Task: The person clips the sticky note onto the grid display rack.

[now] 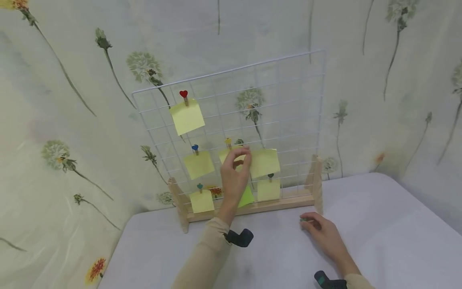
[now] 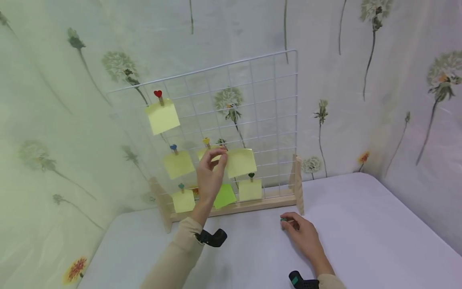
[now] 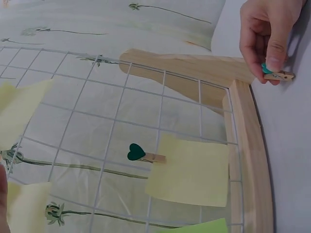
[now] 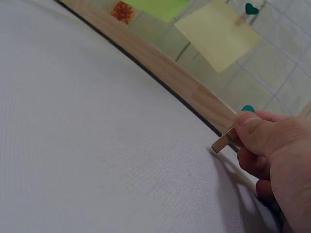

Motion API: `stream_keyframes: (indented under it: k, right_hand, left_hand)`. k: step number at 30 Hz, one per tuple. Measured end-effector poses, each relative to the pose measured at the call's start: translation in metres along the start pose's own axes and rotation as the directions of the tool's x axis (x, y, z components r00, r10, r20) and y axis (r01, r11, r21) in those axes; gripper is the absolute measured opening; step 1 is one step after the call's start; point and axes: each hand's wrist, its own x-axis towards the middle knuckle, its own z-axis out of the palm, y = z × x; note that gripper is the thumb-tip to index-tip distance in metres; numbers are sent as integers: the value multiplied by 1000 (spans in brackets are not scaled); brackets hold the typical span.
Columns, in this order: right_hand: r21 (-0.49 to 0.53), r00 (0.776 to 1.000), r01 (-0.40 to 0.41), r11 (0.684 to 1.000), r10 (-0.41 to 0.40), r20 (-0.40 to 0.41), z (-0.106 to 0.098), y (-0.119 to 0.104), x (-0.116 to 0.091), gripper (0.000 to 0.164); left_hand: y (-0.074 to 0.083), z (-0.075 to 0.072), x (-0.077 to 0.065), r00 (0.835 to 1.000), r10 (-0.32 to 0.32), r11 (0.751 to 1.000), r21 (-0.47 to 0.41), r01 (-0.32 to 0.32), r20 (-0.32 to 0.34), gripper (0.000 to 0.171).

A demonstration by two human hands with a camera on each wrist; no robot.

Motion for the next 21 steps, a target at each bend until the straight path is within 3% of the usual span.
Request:
stream_keyframes:
  k: [4,12,21]
  right_hand:
    - [-9,1000,6,1000,-6,-4,0,-1,0,29]
    - [-5,1000,7,1000,-7,1,0,1,-1,33]
    - [3,1000,-7,1000,7,0,0,-1,-1,34]
  left_hand:
    - [-1,-1,17,997,47,999,21,-46,-57,14]
    - [11,-6,45,989,84,993,96,-72,-119,13]
    - [18,-6,67,991,94,986,145,-79,-96,15]
